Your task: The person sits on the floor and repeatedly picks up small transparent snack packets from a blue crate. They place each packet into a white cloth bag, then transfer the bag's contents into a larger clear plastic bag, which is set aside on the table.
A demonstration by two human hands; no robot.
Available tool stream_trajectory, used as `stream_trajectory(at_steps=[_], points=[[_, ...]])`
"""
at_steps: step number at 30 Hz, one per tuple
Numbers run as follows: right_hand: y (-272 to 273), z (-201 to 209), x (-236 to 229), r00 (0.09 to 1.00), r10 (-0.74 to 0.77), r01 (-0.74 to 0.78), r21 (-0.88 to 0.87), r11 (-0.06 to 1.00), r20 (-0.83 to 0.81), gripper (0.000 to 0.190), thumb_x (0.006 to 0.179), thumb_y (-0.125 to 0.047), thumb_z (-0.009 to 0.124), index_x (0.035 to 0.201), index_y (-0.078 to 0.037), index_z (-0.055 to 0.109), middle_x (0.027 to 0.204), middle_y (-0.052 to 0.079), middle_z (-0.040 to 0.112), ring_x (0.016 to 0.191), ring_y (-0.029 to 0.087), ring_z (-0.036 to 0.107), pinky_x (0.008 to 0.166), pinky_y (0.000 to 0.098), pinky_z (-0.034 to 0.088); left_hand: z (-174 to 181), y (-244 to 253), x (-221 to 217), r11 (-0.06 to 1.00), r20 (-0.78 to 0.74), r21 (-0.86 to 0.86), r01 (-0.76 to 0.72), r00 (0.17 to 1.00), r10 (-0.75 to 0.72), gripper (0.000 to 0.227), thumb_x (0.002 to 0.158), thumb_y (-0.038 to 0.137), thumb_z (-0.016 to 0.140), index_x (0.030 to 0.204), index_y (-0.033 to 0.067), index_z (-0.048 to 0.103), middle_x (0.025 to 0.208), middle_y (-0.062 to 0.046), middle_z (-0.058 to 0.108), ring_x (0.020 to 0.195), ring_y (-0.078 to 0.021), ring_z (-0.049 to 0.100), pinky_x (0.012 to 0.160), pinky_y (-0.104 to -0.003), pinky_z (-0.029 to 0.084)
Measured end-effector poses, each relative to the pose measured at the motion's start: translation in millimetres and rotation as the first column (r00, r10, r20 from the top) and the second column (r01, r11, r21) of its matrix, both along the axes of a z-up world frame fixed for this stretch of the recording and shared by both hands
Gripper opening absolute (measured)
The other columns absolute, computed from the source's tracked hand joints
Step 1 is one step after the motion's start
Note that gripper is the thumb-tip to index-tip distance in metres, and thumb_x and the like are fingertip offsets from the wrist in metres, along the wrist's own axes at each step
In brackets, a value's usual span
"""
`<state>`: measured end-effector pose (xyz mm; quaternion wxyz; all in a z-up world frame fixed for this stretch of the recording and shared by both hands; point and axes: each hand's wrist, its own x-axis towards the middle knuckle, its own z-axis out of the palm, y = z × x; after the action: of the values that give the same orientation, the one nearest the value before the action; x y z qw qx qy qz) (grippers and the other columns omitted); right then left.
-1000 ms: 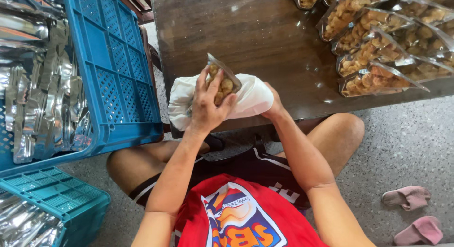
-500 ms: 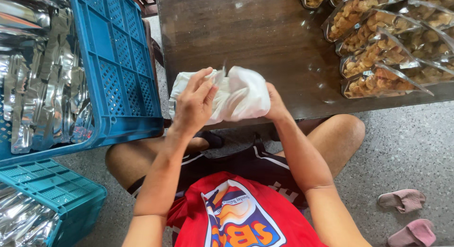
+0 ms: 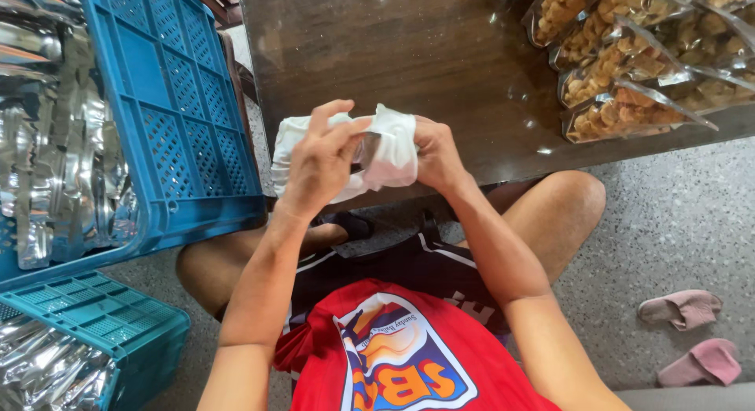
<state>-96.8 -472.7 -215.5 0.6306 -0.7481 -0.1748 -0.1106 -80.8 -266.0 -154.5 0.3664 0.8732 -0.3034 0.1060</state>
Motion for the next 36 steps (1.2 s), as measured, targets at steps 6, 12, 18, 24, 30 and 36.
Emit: stream_trajectory(at_steps=[6, 12, 18, 24, 30, 36], points=[[-1.9, -20.1, -8.5, 0.981, -0.049, 0.051, 0.007, 0.999, -0.189, 0.023, 0.089, 0.001, 0.076, 0.11, -0.006, 0.076, 0.1, 0.006, 0.08, 0.091, 0.009, 0.074, 0.079, 0.0264, 0.059, -11.2, -2.2, 2.3, 0.983, -0.195, -0.154, -0.101, 0.978, 0.07, 0.023, 0.107, 0.015, 0.064, 0.127, 0.006, 0.072, 0.142, -0.016, 0.062, 0.091, -0.0196, 0.074, 0.079, -0.029, 0.061], [-2.3, -29.3, -15.6, 0.986, -0.073, 0.082, 0.057, 0.995, -0.148, 0.025, 0.089, 0.003, 0.077, 0.113, -0.004, 0.075, 0.102, 0.005, 0.08, 0.094, 0.003, 0.067, 0.082, 0.025, 0.057, -18.7, 1.2, 3.2, 0.837, -0.544, -0.412, -0.359, 0.834, 0.09, 0.031, 0.103, 0.018, 0.065, 0.13, 0.0037, 0.065, 0.137, -0.014, 0.07, 0.089, -0.0138, 0.065, 0.074, -0.027, 0.053], [6.2, -32.0, -15.1, 0.982, -0.052, 0.076, 0.129, 0.989, -0.181, 0.025, 0.091, 0.004, 0.076, 0.114, -0.003, 0.075, 0.102, 0.0, 0.078, 0.095, 0.003, 0.065, 0.083, 0.0247, 0.057, -25.5, -6.8, 1.8, 0.891, -0.1, -0.406, -0.203, 0.979, 0.177, 0.028, 0.101, 0.021, 0.079, 0.09, -0.0005, 0.065, 0.142, -0.02, 0.059, 0.123, -0.0232, 0.066, 0.109, -0.037, 0.055], [0.9, -32.1, -17.5, 0.973, -0.014, 0.054, 0.165, 0.985, -0.231, 0.024, 0.091, 0.004, 0.075, 0.115, -0.002, 0.075, 0.103, -0.001, 0.077, 0.095, 0.003, 0.064, 0.084, 0.0248, 0.057, -23.9, -2.7, 0.4, 0.884, -0.319, -0.338, -0.322, 0.923, 0.214, 0.019, 0.094, 0.018, 0.079, 0.092, 0.0004, 0.072, 0.131, -0.018, 0.071, 0.102, -0.0206, 0.072, 0.087, -0.029, 0.056], [7.9, -14.5, -9.4, 0.925, -0.042, 0.072, 0.066, 0.995, -0.377, 0.03, 0.089, -0.016, 0.08, 0.115, -0.003, 0.075, 0.103, 0.003, 0.079, 0.093, 0.006, 0.067, 0.08, 0.0266, 0.057, -28.9, -11.7, -8.8, 0.933, -0.154, -0.305, -0.194, 0.976, 0.153, 0.007, 0.091, 0.002, 0.07, 0.088, 0.0005, 0.064, 0.133, -0.018, 0.069, 0.115, -0.0259, 0.072, 0.091, -0.033, 0.06], [9.4, -7.2, 3.0, 0.914, -0.115, 0.055, -0.163, 0.985, -0.388, 0.031, 0.091, -0.03, 0.075, 0.111, -0.006, 0.075, 0.099, 0.009, 0.078, 0.091, 0.01, 0.073, 0.078, 0.0295, 0.057, -29.2, -21.9, -16.8, 0.974, -0.048, -0.141, -0.178, 0.984, 0.173, 0.011, 0.084, -0.002, 0.064, 0.095, -0.0009, 0.062, 0.12, -0.015, 0.073, 0.098, -0.0289, 0.073, 0.083, -0.036, 0.06]])
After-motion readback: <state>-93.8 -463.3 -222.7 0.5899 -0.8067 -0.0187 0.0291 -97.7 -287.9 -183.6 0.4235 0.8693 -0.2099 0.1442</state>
